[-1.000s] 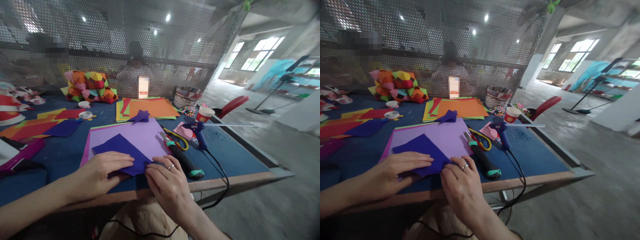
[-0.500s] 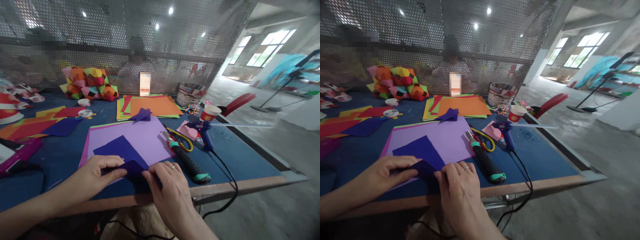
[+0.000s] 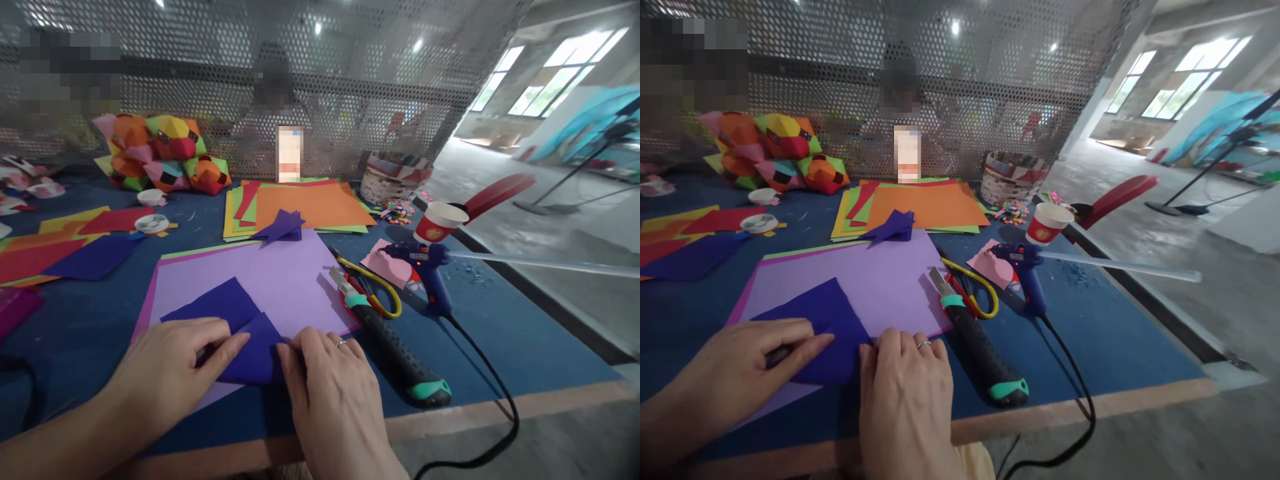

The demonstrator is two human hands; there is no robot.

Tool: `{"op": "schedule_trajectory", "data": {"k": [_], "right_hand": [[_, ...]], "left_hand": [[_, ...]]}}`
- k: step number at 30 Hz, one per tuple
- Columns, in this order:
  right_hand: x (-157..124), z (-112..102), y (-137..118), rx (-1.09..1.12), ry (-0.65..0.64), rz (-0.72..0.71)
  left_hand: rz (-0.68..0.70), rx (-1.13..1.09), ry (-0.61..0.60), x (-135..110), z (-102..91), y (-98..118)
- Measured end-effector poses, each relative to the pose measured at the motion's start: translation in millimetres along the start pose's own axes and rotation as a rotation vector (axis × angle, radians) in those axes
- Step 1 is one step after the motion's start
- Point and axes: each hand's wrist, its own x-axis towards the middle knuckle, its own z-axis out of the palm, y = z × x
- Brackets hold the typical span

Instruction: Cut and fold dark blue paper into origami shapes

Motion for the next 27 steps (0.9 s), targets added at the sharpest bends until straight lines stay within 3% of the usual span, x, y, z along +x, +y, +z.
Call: {"op": "schedule_trajectory", "data": {"k": [6, 14, 20, 27], "right_hand": [[-1, 4, 4, 0.012, -0.070, -0.005], [-4, 11, 10, -0.003, -0.081, -0.055], [1, 5, 1, -0.091, -0.163, 0.037], [1, 3, -3, -0.098, -0.174, 0.060]], "left_hand": [[0.079, 0.080, 0.061, -7, 7.1, -3], [0.074, 0.148, -0.021, -12, 11.8, -12], [0.032, 0.180, -0.066, -13, 10.9, -10], [0.101, 0.213, -0.027, -3, 7.8, -2]]}}
